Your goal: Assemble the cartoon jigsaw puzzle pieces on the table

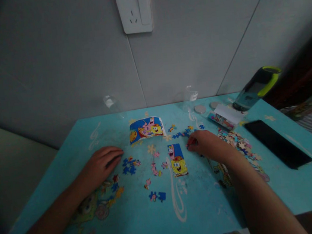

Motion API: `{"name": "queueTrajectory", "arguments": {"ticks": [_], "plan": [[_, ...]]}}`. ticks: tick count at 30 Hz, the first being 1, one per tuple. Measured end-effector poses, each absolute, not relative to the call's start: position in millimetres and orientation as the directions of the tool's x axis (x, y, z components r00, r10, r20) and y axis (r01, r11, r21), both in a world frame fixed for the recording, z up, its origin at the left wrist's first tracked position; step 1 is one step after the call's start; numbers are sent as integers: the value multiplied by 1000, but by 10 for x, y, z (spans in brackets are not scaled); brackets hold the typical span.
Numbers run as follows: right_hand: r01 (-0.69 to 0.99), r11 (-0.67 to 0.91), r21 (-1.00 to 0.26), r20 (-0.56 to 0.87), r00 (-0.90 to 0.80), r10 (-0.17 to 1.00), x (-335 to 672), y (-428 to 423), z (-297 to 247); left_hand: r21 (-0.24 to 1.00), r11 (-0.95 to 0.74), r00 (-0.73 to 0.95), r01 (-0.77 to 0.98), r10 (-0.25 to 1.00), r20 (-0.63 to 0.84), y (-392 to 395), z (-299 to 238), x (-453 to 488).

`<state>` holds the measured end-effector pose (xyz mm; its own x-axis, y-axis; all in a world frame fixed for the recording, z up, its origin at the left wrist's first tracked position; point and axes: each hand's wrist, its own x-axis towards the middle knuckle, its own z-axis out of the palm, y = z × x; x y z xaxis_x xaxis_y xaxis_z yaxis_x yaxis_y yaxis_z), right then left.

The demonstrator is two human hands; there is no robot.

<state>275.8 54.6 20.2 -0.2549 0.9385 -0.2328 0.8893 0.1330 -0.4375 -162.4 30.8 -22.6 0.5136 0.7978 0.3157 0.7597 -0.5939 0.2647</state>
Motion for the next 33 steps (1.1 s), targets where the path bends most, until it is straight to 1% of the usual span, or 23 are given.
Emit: {"name": "queueTrajectory", "arguments": {"ticks": [12, 19, 26, 33], "plan": [[907, 114, -405, -245, -228, 942, 2757, 539, 228, 268, -602, 525, 753, 794, 306, 309, -220, -1629], [907, 145, -395, -221, -247, 944, 2725, 535, 274, 283, -589, 512, 757, 804, 303, 314, -232, -1640], [903, 159, -399, -208, -258, 944, 2731, 527, 280, 257, -593, 527, 763, 801, 283, 310, -222, -1638], [906, 150, -396, -228, -256, 939, 2749, 535, 252, 252, -603, 528, 757, 792, 307, 304, -228, -1638]]}}
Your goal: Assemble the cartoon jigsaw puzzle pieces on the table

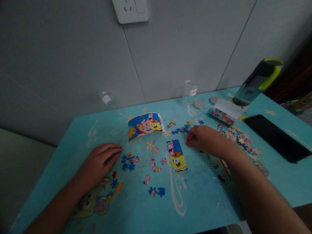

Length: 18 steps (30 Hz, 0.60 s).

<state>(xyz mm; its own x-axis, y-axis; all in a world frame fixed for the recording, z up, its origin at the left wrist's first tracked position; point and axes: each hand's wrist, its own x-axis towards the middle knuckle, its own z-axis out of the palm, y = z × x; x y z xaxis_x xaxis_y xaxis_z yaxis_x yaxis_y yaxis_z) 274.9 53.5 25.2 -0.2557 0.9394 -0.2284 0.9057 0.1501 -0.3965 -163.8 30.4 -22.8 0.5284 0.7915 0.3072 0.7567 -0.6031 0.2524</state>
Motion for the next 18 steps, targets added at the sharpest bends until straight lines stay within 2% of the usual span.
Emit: {"name": "queueTrajectory", "arguments": {"ticks": [18], "plan": [[923, 166, -347, -214, -250, 944, 2743, 533, 241, 274, -596, 521, 755, 799, 301, 300, -210, -1629]]}}
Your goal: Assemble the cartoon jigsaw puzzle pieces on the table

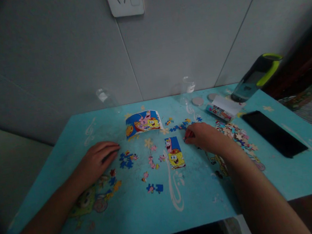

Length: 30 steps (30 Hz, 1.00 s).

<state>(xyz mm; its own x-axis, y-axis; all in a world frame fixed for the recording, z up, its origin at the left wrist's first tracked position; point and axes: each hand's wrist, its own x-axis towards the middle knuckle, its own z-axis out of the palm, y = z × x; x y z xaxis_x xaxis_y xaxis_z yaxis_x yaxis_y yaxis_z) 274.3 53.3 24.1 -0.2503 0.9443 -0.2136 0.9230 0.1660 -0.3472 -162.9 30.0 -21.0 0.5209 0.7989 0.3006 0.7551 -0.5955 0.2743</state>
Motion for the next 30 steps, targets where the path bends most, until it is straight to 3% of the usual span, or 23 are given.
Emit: {"name": "queueTrajectory", "arguments": {"ticks": [30], "plan": [[927, 197, -320, -219, -274, 937, 2686, 521, 335, 250, -619, 546, 744, 780, 307, 334, -251, -1673]]}}
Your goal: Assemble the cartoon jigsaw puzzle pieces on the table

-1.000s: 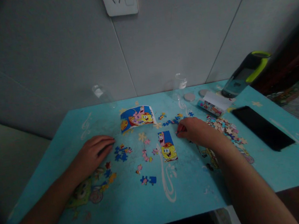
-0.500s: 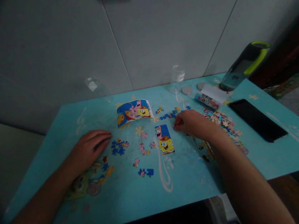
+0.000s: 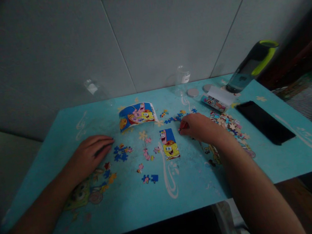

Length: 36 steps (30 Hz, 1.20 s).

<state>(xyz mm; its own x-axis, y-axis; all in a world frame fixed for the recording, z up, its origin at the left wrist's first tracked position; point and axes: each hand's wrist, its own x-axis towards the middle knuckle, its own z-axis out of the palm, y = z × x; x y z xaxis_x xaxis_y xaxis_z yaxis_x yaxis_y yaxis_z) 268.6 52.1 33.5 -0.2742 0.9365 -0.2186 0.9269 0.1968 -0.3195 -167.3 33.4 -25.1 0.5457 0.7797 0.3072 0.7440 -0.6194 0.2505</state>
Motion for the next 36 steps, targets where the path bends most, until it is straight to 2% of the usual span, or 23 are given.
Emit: {"name": "queueTrajectory", "arguments": {"ticks": [36], "plan": [[923, 190, -333, -229, -275, 934, 2719, 527, 274, 263, -596, 530, 759, 800, 281, 311, -193, -1640]]}}
